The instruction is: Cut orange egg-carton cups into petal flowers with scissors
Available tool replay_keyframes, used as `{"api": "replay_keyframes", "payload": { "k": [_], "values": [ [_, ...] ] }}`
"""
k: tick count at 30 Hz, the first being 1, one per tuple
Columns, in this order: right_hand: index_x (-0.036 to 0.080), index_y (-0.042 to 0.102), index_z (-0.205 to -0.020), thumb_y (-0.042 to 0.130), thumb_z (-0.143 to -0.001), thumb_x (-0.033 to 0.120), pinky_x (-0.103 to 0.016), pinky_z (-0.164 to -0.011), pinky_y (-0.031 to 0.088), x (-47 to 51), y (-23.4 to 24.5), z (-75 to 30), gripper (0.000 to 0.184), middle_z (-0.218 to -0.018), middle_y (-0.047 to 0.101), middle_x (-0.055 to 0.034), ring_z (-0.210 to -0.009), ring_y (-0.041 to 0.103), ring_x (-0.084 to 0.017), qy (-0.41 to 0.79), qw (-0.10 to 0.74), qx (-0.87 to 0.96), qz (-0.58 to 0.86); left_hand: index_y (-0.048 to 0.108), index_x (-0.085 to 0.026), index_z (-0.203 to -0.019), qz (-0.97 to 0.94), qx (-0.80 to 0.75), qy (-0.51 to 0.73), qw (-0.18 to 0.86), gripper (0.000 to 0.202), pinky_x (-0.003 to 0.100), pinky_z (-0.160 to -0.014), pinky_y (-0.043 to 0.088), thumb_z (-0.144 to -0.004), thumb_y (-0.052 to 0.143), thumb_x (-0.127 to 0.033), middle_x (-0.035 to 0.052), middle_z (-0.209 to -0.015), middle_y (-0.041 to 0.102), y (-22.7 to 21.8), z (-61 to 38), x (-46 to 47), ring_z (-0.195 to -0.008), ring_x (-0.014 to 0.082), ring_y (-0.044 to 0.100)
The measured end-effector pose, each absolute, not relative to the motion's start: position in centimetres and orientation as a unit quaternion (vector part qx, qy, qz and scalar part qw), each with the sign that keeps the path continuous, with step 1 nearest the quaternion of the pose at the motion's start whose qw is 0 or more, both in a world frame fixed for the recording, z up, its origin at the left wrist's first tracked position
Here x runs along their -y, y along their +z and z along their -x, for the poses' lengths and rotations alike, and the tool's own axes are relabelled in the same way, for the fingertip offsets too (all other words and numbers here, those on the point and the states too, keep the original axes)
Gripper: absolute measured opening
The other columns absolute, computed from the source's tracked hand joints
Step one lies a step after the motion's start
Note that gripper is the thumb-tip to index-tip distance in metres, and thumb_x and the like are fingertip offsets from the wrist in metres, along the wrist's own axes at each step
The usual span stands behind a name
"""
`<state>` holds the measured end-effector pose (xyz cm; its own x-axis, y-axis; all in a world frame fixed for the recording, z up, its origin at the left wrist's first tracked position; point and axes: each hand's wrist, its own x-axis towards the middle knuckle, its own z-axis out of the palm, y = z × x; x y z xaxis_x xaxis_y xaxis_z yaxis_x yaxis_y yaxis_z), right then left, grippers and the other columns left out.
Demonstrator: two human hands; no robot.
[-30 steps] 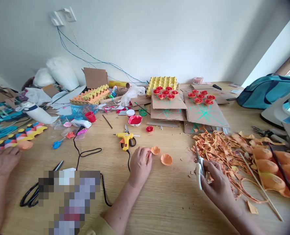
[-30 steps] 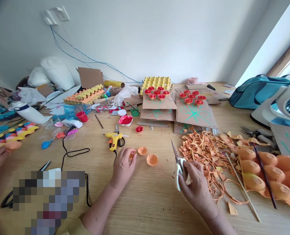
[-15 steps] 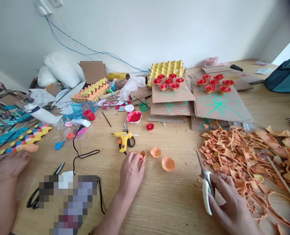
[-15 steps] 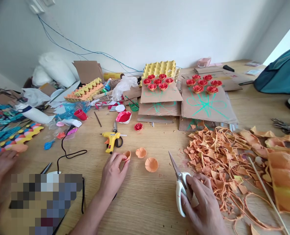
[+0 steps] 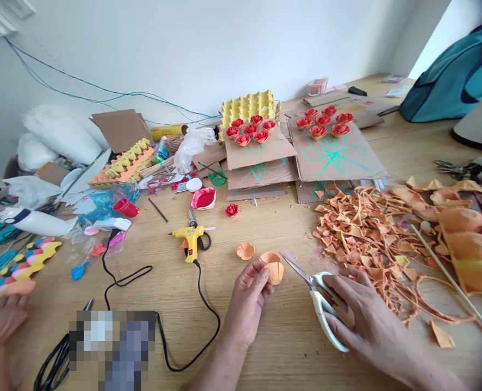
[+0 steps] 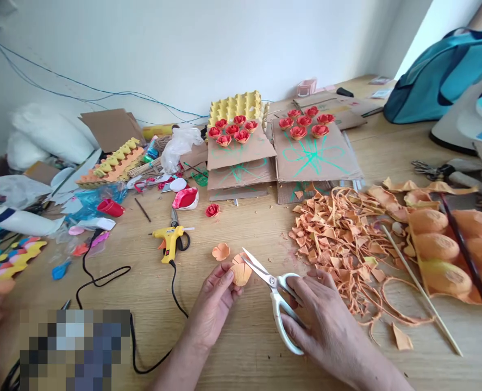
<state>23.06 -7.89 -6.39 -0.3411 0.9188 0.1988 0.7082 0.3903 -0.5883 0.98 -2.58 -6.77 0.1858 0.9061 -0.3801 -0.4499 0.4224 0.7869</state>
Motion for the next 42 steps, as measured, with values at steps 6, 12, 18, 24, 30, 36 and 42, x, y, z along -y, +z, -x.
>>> {"api": "replay_keyframes", "payload": {
  "k": [6,12,18,24,30,36,42],
  "values": [
    [0.023,0.054,-0.108,0.066,-0.088,0.029,-0.045,-0.095,0.033,8.2,-5.6,-23.4,0.024,-0.095,0.071,-0.0038,-0.083,0.066,-0.022,0.176,0.253,0.799,0.517,0.066,-0.017,-0.082,-0.282,-0.438,0.461,0.718,0.024,0.018,-0.056,0.033,-0.075,0.082,-0.033,-0.0029,-0.070,0.056,-5.7,-1.8,3.4,-0.057,0.0047,0.041],
    [0.024,0.058,-0.103,0.068,-0.086,0.034,-0.046,-0.096,0.031,8.0,-6.3,-23.4,0.022,-0.090,0.070,-0.0008,-0.080,0.068,-0.023,0.158,0.252,0.795,0.528,0.070,-0.018,-0.088,-0.271,-0.455,0.457,0.715,0.026,0.019,-0.054,0.031,-0.071,0.084,-0.032,-0.0032,-0.073,0.054,-6.0,-2.3,3.7,-0.057,0.0041,0.036],
    [0.024,0.058,-0.099,0.065,-0.089,0.038,-0.048,-0.098,0.031,7.9,-6.5,-23.6,0.019,-0.087,0.069,-0.0002,-0.079,0.066,-0.023,0.157,0.246,0.796,0.530,0.069,-0.018,-0.080,-0.287,-0.457,0.451,0.711,0.023,0.019,-0.052,0.028,-0.070,0.085,-0.031,-0.0024,-0.070,0.058,-6.3,-2.7,3.6,-0.055,0.0039,0.037],
    [0.024,0.057,-0.099,0.066,-0.088,0.038,-0.048,-0.098,0.031,7.8,-6.3,-23.6,0.020,-0.090,0.068,-0.0010,-0.080,0.065,-0.023,0.149,0.237,0.798,0.533,0.071,-0.018,-0.079,-0.262,-0.460,0.426,0.733,0.023,0.019,-0.050,0.026,-0.068,0.086,-0.030,-0.0005,-0.073,0.064,-6.4,-2.8,3.7,-0.052,0.0028,0.036],
    [0.024,0.057,-0.101,0.067,-0.087,0.040,-0.049,-0.099,0.030,8.0,-6.5,-23.4,0.023,-0.088,0.066,-0.0003,-0.080,0.064,-0.023,0.170,0.228,0.803,0.524,0.073,-0.018,-0.085,-0.262,-0.461,0.406,0.745,0.025,0.019,-0.051,0.028,-0.068,0.086,-0.031,0.0058,-0.087,0.073,-6.6,-2.7,3.9,-0.053,0.0026,0.037],
    [0.021,0.055,-0.106,0.066,-0.088,0.044,-0.051,-0.103,0.029,8.1,-6.6,-23.4,0.031,-0.089,0.063,-0.0017,-0.083,0.062,-0.023,0.195,0.227,0.807,0.510,0.073,-0.017,-0.085,-0.220,-0.438,0.388,0.781,0.026,0.015,-0.047,0.025,-0.066,0.087,-0.029,0.0047,-0.088,0.072,-6.6,-2.7,4.1,-0.052,0.0007,0.038],
    [0.021,0.055,-0.108,0.067,-0.087,0.043,-0.054,-0.105,0.028,8.3,-6.6,-23.4,0.032,-0.093,0.065,-0.0040,-0.085,0.064,-0.025,0.188,0.235,0.809,0.505,0.072,-0.016,-0.088,-0.221,-0.437,0.365,0.792,0.026,0.013,-0.044,0.022,-0.069,0.085,-0.028,0.0041,-0.088,0.067,-6.5,-2.5,4.3,-0.054,0.0012,0.040]
  ]
}}
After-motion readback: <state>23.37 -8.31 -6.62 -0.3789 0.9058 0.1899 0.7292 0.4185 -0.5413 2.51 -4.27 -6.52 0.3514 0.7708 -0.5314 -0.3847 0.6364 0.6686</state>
